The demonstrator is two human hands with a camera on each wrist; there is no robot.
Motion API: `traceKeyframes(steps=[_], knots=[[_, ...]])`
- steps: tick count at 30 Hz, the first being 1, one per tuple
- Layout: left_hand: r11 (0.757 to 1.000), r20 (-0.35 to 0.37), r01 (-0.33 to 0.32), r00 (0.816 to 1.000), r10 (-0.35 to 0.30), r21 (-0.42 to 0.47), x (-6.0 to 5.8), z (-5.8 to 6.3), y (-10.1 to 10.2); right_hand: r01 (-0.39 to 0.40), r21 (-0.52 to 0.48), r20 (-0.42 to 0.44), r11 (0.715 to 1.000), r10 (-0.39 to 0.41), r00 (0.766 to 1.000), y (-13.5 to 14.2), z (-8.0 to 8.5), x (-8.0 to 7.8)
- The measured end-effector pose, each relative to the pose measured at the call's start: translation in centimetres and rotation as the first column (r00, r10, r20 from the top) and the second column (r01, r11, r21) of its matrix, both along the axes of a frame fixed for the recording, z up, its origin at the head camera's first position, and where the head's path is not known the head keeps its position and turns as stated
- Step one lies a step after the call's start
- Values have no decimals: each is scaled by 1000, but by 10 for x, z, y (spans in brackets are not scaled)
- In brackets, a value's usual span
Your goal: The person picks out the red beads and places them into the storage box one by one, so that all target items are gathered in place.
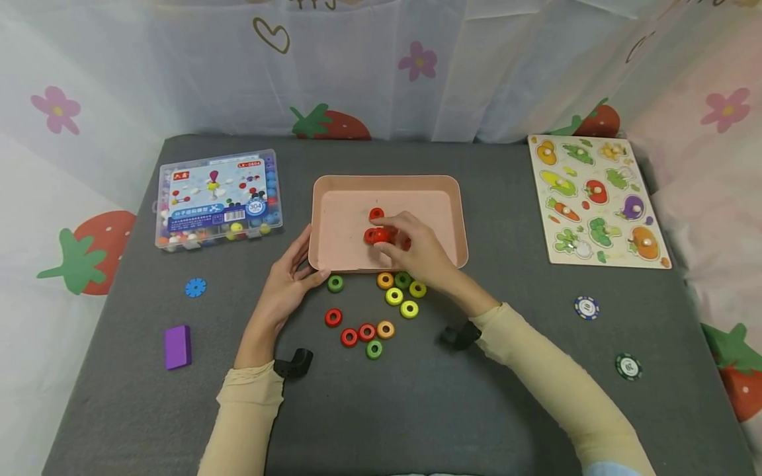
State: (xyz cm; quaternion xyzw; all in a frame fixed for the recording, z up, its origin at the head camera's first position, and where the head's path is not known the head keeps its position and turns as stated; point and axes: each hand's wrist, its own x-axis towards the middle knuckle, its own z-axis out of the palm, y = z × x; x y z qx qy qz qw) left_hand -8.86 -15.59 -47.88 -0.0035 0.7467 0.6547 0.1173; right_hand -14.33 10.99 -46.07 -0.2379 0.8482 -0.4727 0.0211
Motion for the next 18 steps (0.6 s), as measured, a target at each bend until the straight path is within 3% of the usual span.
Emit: traceKeyframes(steps=[8,18], knots=[[1000,7,-3,1000,3,-3,-1,0,0,191,53,28,980,-192,981,12,-10,-13],[1000,-1,1,1000,-1,-5,-1,-2,0,304,89,35,949,-308,951,13,-10,-12]])
